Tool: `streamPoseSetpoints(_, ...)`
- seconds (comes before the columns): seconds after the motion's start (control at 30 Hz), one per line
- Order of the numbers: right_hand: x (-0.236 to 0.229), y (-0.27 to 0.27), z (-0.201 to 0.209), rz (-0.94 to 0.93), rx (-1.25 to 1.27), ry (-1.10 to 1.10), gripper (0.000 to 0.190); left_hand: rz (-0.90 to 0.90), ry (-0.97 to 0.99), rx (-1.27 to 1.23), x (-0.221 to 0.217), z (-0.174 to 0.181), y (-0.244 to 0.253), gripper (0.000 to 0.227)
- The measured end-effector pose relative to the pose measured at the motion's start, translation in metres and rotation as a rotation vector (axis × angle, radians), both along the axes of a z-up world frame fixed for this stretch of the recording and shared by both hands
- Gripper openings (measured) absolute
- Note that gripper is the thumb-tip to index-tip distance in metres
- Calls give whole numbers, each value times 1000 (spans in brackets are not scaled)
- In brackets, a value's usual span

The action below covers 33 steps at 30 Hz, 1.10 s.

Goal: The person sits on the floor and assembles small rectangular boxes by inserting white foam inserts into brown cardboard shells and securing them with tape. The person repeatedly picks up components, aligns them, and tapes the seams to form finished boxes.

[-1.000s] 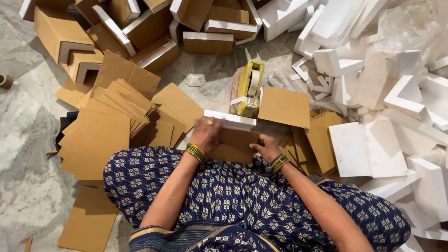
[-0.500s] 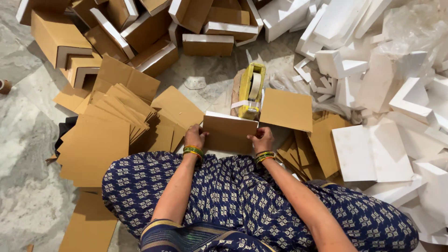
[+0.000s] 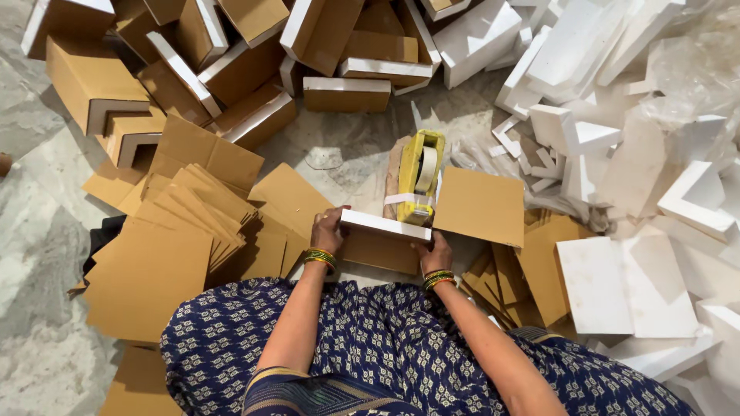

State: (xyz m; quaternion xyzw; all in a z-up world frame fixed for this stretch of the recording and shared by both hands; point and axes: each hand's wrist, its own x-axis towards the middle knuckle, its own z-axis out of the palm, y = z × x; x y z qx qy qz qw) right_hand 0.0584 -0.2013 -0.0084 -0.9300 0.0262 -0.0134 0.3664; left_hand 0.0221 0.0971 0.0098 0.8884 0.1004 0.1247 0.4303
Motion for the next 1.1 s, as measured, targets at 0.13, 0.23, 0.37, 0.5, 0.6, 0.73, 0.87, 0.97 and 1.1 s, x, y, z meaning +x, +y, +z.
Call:
streamPoseSetpoints(0.13, 1, -2, -13, 61, 123, 91, 44, -35, -24, 54, 3, -25, 10, 48)
streamPoseSetpoints(0.23, 12, -7, -10, 160, 220, 122, 44, -32, 50, 163, 1, -36, 5, 45)
streamPoseSetpoints(0.37, 3, -9, 38, 217, -29, 263, 59, -38, 178, 344, -16, -34, -14, 40)
streamPoseSetpoints(0.5, -17, -6, 84, 436, -226, 28, 56, -71, 162, 290, -34, -23, -21, 40)
streamPoseSetpoints(0.6, -11, 7, 70, 588, -523, 28, 53, -303, 304, 470, -19, -22, -23, 34)
streamPoseSetpoints(0.73, -17, 7, 28, 611, -636, -194, 34, -120, 5, 891, 38, -16, 30, 37)
streamPoseSetpoints(0.87, -17, 1, 24, 620, -563, -239, 36, 188, 108, 1207, 102, 28, 152, 50)
streamPoseSetpoints(0.97, -19, 4, 34, 601, -488, -103, 34, 146, 438, 1074, 76, 79, 191, 33)
streamPoseSetpoints(1.1, -17, 5, 38, 604, -508, -88, 35, -17, 314, 1349, 70, 158, 193, 22)
